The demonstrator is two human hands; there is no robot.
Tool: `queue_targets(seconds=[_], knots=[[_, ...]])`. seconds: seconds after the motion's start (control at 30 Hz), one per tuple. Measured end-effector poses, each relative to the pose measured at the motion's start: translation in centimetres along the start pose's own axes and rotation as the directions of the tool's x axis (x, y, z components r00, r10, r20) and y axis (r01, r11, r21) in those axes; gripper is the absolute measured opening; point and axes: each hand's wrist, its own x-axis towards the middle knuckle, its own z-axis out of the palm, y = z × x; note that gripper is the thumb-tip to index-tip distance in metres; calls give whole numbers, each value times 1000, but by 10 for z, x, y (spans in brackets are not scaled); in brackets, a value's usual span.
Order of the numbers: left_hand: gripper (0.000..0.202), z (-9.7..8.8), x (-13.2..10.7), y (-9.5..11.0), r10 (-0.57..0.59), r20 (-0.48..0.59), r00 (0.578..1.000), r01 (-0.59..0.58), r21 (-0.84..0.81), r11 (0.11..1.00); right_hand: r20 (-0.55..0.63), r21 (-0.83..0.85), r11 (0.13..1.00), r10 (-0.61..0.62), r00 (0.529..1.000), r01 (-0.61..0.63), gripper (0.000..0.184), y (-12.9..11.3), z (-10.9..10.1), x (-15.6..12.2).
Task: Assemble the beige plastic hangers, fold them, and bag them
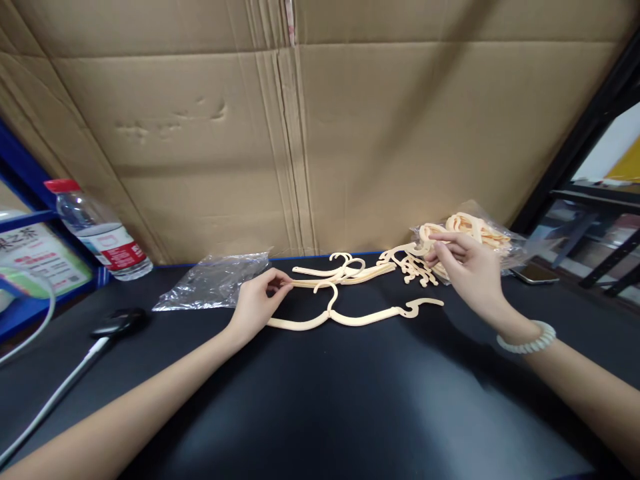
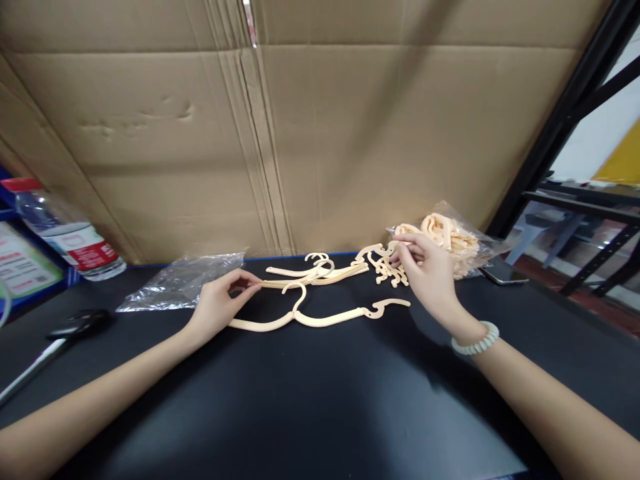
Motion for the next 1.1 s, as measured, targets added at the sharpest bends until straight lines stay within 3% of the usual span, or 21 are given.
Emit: queue_targets(seconds=[0.17, 0.37, 0.6, 0.77, 1.0, 1.1], knots=[[22, 2, 0, 0, -127, -70, 990, 110, -206, 972, 46, 233, 958, 159, 986, -166, 24, -5, 3, -1], [24, 3, -1, 4, -254, -84, 964, 194, -434, 880, 164, 467, 784, 378, 911, -409, 33, 0, 8, -4], [26, 5, -5, 8, -290, -92, 953, 201, -526, 826, 385, 562, 592, 430, 817, -577, 20, 14, 10, -6], [25, 5, -5, 9, -259, -88, 962, 175, -530, 830, 438, 515, 625, 397, 807, -587, 14, 18, 10, -5], [26, 6, -5, 9, -231, -76, 970, 161, -510, 845, 495, 486, 566, 449, 744, -665, 23, 7, 13, -9], [26, 6, -4, 10, -231, -73, 970, 164, -505, 848, 470, 482, 607, 429, 771, -632, 25, 11, 15, -8]])
